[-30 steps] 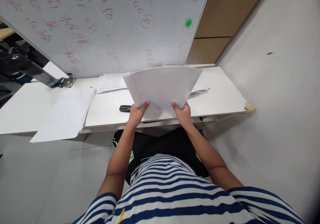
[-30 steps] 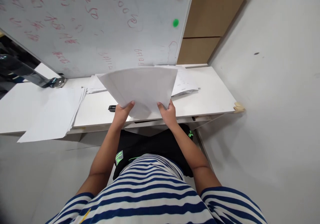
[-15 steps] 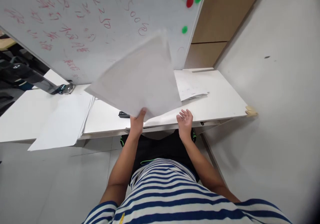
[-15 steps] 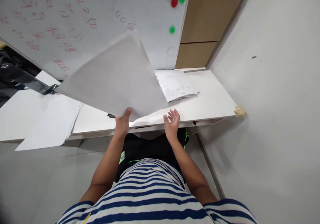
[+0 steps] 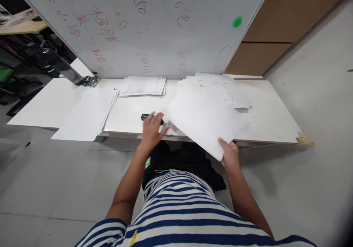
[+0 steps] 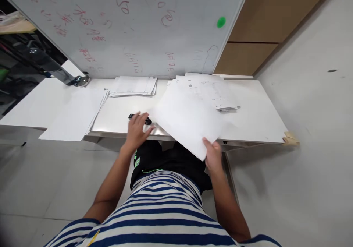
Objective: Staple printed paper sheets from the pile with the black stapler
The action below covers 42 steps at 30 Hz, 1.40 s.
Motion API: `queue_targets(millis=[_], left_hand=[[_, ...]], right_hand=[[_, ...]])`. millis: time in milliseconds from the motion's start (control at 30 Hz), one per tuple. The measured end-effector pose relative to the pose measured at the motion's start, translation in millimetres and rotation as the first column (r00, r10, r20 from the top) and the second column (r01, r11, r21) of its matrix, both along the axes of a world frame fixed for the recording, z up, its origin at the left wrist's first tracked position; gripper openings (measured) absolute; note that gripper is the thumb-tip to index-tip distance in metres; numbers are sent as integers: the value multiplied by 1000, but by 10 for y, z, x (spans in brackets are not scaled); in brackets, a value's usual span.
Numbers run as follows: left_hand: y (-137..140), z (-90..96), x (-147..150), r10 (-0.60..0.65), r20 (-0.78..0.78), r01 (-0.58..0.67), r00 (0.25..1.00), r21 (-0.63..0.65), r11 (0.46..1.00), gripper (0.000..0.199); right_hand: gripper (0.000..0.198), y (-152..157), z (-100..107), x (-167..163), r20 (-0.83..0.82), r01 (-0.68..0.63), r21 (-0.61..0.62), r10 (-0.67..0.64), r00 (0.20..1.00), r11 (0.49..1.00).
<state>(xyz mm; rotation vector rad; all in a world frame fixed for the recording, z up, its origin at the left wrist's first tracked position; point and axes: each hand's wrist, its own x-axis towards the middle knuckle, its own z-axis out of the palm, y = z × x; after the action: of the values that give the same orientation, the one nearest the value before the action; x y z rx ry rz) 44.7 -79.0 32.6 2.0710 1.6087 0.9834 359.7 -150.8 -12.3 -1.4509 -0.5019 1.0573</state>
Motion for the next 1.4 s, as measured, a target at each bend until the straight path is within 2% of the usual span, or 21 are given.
queue_targets(millis=[67,100,167,267,400,567,767,900,1033,1100,1167,1233,1300,1400], left_hand=[[237,-59,-379,34,-192,-31,981,17,999,55],[347,-105,-527,34,-234,-35,972,-2,999,52],[516,-210,-721,21,-235,-35,972,-58,998,45],[613,-346,-801,61,-177,-73,982,-61,995,38],[564,-410,-770,64,-149,-70,987,-38,997,35],[525,-407,-779,61,-135,-69,989,-53,996,39],[514,-376,-765,48,-87,-53,995,-66,996,42],[447,-285,-757,20,1,-20,1000,-84,996,55],[399,-117,-793,-8,32,15,999,-222,975,75],[432,-24,-783,10,48,1,999,-223,975,68],[519,51,-717,58,68,-49,996,-134,990,57],[653,98,-584,98,39,-97,994,-34,995,53],[809,117,-405,119,-67,-118,991,10,993,52],[1021,102,-139,125,-252,-147,960,-68,987,53]], right_hand=[[35,-70,13,250,-58,-49,-39,47,997,998],[35,-102,22,351,-70,-74,-69,69,995,995],[36,-160,31,490,-82,-123,-120,114,990,985],[38,-219,25,535,-104,-205,-151,191,976,967],[42,-215,40,403,-158,-274,-174,247,956,946],[44,-150,62,221,-168,-345,-192,316,934,919],[50,-89,-11,-47,-178,-454,-163,426,887,876],[53,-60,-27,-189,-180,-530,-159,503,845,833],[53,-91,-34,-156,-152,-547,-159,527,836,822],[53,-116,-51,-119,-145,-552,-137,535,832,822],[54,-133,-75,-101,-148,-553,-113,537,831,825],[54,-137,-105,-104,-159,-540,-104,522,838,836],[54,-136,-138,-115,-176,-526,-111,504,846,843],[55,-136,-185,-114,-179,-525,-137,500,847,840]])
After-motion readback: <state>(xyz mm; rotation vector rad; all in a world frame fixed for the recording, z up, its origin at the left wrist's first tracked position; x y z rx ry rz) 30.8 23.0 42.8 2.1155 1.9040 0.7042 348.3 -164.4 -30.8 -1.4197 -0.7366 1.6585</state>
